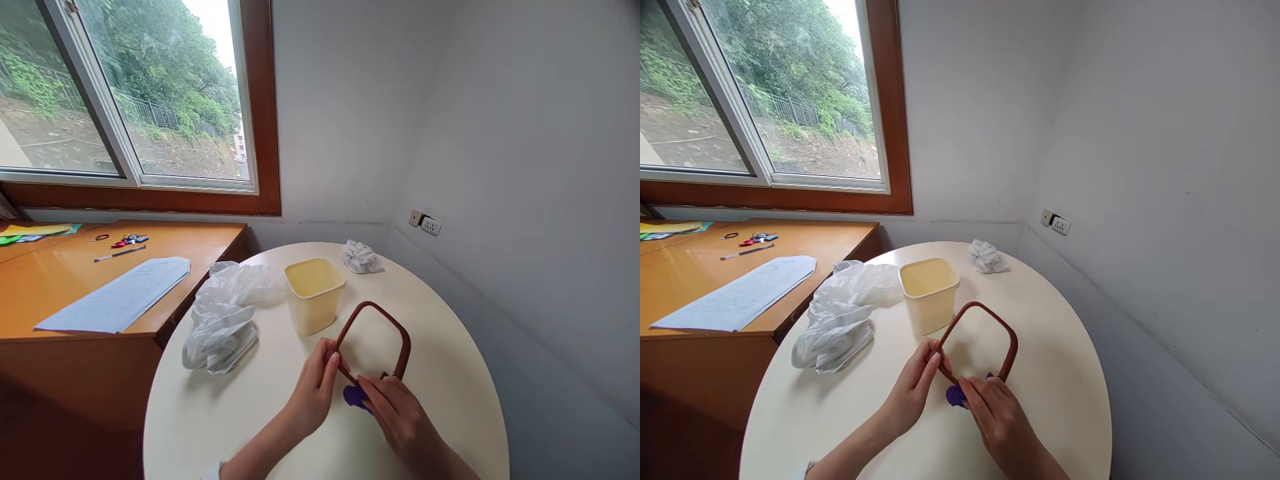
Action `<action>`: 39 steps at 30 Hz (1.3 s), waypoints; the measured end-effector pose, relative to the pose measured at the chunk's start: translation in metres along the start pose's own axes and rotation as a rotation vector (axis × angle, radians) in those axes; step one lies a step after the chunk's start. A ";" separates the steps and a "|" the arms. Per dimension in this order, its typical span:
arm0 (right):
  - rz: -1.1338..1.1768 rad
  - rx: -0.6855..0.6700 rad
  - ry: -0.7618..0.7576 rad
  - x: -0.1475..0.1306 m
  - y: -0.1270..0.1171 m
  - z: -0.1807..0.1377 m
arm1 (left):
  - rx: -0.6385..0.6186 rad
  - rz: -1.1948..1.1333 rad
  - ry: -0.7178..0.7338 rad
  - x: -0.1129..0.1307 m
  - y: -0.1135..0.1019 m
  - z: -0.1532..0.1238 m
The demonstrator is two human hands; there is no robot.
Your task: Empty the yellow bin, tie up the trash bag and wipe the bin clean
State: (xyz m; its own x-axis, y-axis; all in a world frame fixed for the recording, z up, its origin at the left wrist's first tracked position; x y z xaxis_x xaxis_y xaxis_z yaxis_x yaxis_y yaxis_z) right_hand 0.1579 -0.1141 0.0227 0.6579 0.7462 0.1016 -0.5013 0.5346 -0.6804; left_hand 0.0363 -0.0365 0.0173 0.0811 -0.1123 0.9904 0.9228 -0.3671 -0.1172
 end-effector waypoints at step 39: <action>0.007 -0.092 -0.033 0.018 0.027 -0.005 | 0.016 -0.554 -0.295 -0.031 -0.005 0.013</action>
State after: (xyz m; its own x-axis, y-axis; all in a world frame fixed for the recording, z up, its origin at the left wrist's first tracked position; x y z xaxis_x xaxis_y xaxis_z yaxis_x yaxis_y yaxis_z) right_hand 0.1593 -0.0879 0.0023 0.6349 0.7632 0.1198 -0.4507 0.4919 -0.7449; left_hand 0.0341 -0.0192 -0.0118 -0.3121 0.3507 0.8829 0.8632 -0.2836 0.4178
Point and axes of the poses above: each hand's wrist, its own z-axis towards the middle knuckle, its own y-axis out of the palm, x = y × z, the point moved 7 cm from there along z, towards the middle knuckle, and after that the axes turned 6 degrees about -y, right-handed, at the moved point
